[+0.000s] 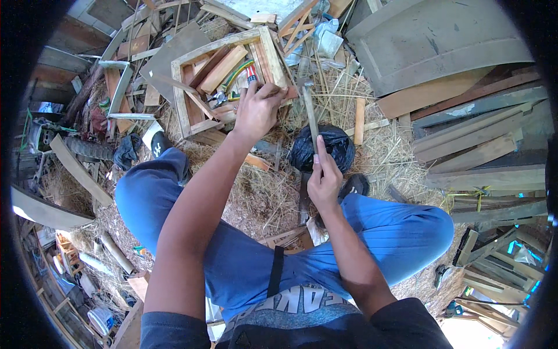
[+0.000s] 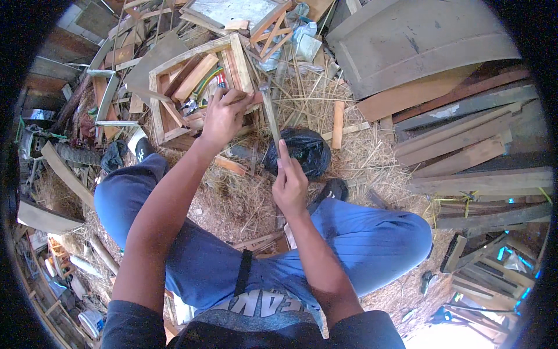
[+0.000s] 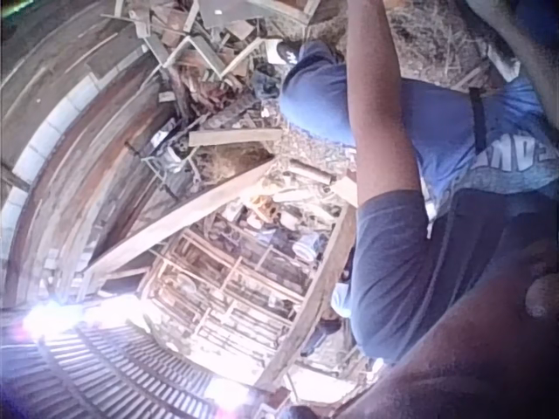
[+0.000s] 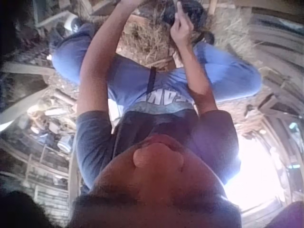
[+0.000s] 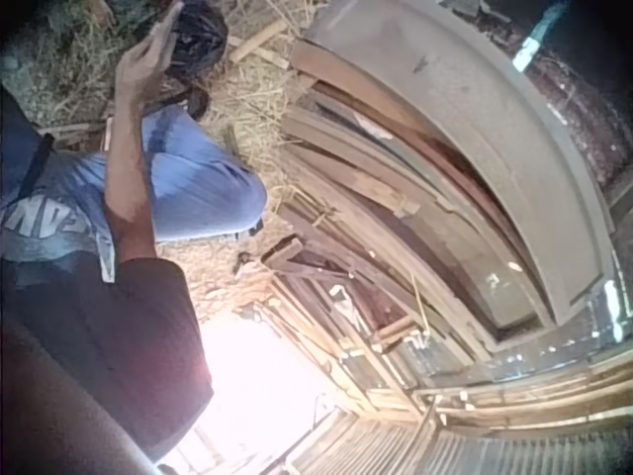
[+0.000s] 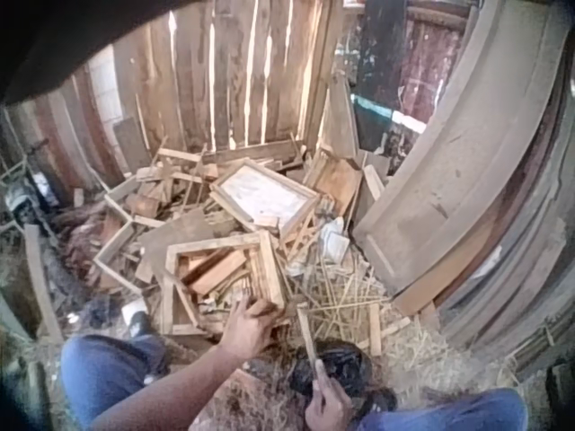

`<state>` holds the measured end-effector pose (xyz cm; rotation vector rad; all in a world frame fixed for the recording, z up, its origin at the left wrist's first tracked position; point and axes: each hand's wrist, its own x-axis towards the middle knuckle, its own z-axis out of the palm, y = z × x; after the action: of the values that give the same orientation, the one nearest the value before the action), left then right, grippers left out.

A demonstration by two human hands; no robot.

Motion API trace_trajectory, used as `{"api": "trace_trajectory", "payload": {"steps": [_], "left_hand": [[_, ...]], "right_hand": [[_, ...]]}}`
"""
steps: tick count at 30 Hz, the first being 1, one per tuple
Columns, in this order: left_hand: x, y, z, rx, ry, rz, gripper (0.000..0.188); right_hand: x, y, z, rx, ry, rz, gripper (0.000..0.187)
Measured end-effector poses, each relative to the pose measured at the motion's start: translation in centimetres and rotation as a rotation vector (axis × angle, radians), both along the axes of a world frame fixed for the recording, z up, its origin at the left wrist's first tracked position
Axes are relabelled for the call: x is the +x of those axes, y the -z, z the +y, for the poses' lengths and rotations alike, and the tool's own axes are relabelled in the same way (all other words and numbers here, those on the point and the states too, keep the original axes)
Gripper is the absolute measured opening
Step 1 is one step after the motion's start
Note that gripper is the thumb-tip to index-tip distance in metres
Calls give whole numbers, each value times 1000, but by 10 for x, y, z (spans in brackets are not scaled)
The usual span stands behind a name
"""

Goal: The person uses a hammer and pliers to pull nails and staples from small pieces of wood in a cluttered workshop environment.

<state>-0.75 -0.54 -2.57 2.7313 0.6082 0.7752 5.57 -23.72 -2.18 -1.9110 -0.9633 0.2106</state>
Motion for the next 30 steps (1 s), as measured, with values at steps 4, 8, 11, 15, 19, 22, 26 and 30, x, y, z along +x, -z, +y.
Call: {"api": "trace_trajectory", "payload": {"steps": [4,8,11,15,19,22,26,30], "left_hand": [[2,3,1,-11,6,-1,41],[2,0,-1,-3,-1,-1,39],[2,-1,-1,9,-2,-6,38],[2,-1,-1,-6,-6,-3,36],[3,2,0,6,-16,-25,36],[3,-1,-2,15,-6,-10,37],[1,1,1,18,-14,-10,39],[2,-1,-1,12,1,16,38]], "right_hand": [[2,7,-2,46,-26,-81,58],[1,5,-6,43,3,-93,58],[0,3,-4,105,-1,-135,59],[3,1,-3,-19,-29,-32,59],[0,3,-7,127,-21,-149,59],[6,8,-1,-52,-15,-60,59],[1,4,-4,154,17,-142,61],[4,10,-3,-71,-12,-41,60]]}}
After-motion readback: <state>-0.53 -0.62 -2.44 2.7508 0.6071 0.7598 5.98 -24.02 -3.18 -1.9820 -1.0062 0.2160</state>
